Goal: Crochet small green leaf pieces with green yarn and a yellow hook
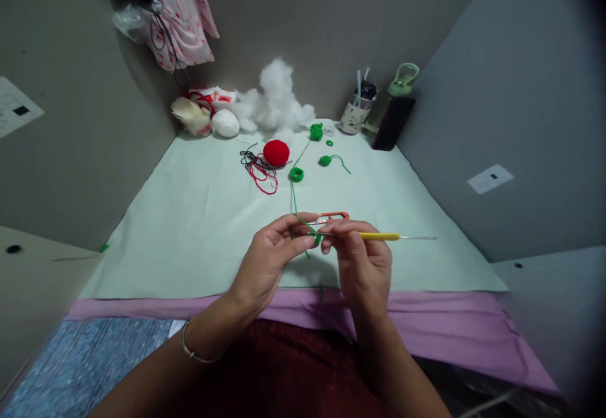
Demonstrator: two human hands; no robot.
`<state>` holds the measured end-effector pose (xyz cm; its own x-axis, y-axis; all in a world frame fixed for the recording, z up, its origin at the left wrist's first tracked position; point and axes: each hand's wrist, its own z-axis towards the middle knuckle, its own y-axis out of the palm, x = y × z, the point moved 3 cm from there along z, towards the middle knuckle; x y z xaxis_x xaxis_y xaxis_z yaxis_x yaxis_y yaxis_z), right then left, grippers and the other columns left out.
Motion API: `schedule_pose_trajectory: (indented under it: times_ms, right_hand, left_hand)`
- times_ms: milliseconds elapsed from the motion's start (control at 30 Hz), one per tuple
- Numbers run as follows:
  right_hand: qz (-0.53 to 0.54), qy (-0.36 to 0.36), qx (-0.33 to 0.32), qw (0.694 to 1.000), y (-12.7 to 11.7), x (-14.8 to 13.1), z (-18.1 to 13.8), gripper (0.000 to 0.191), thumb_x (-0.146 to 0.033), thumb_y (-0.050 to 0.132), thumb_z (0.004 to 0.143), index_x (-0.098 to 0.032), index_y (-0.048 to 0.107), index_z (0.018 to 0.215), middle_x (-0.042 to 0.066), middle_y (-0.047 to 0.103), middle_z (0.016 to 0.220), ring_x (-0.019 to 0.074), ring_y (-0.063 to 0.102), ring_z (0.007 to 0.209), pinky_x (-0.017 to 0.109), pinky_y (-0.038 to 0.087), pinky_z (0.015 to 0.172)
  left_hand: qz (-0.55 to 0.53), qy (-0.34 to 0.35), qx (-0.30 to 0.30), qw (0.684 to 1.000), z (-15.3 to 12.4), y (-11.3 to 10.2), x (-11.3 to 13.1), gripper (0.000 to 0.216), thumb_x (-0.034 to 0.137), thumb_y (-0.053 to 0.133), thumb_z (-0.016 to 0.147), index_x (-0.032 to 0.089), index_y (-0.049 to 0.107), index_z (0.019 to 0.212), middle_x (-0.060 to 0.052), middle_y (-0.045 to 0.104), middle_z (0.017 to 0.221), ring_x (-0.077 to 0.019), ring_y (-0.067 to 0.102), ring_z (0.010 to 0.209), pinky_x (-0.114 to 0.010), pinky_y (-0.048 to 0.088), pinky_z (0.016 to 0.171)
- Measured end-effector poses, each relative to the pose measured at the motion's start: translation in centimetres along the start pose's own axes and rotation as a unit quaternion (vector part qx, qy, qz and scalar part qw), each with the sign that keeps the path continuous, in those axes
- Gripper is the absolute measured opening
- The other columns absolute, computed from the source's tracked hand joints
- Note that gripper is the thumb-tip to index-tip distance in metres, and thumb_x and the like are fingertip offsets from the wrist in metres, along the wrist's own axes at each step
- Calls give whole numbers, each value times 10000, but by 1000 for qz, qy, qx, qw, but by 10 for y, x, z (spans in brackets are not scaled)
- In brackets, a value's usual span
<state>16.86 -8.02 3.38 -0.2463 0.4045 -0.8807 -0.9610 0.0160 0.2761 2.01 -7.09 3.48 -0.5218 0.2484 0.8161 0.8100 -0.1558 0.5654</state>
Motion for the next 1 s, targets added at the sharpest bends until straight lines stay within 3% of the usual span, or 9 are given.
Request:
schedule_pose_trajectory:
  times_ms: [167,433,633,800,1000]
  right_hand:
    - [-24,-29,-8,999,0,-5,-1,187,-267,578,1045,-235,757,998,36,785,949,147,701,734,317,582,668]
    - [-191,-183,-49,963,4,-18,-10,274,-140,526,1033,-269,745,1138,44,803,1031,197,748,894,375,616,752]
    - [-248,-212,-84,942,1,-18,-11,337,-73,538,1004,-266,725,1206,57,801,1052,210,759,986,398,630,823]
    - [-282,-241,-72,926,3,-17,-12,282,-112,582,995,-262,735,1178,72,810,1050,226,773,991,409,654,817]
    - [-254,-229,-42,939,3,-16,-11,282,-101,576,996,-266,755,1137,61,814,1032,221,773,969,413,648,822]
  left_hand:
    - [19,18,12,1000,0,-2,0,245,234,859,801,233,819,1043,-14,700,904,-158,627,900,-309,448,901]
    - [80,68,28,994,-3,-5,2,238,221,830,835,248,818,1071,0,666,848,-148,609,855,-282,485,838]
    - [117,84,42,989,-3,-5,8,260,193,820,828,238,815,1084,2,682,843,-146,644,863,-281,516,856]
    - [131,90,64,985,-5,0,11,245,157,823,796,216,819,1034,0,685,809,-145,649,820,-283,539,817]
    - [151,93,56,983,-7,3,14,254,168,826,802,227,819,1049,0,675,829,-149,638,830,-285,537,828]
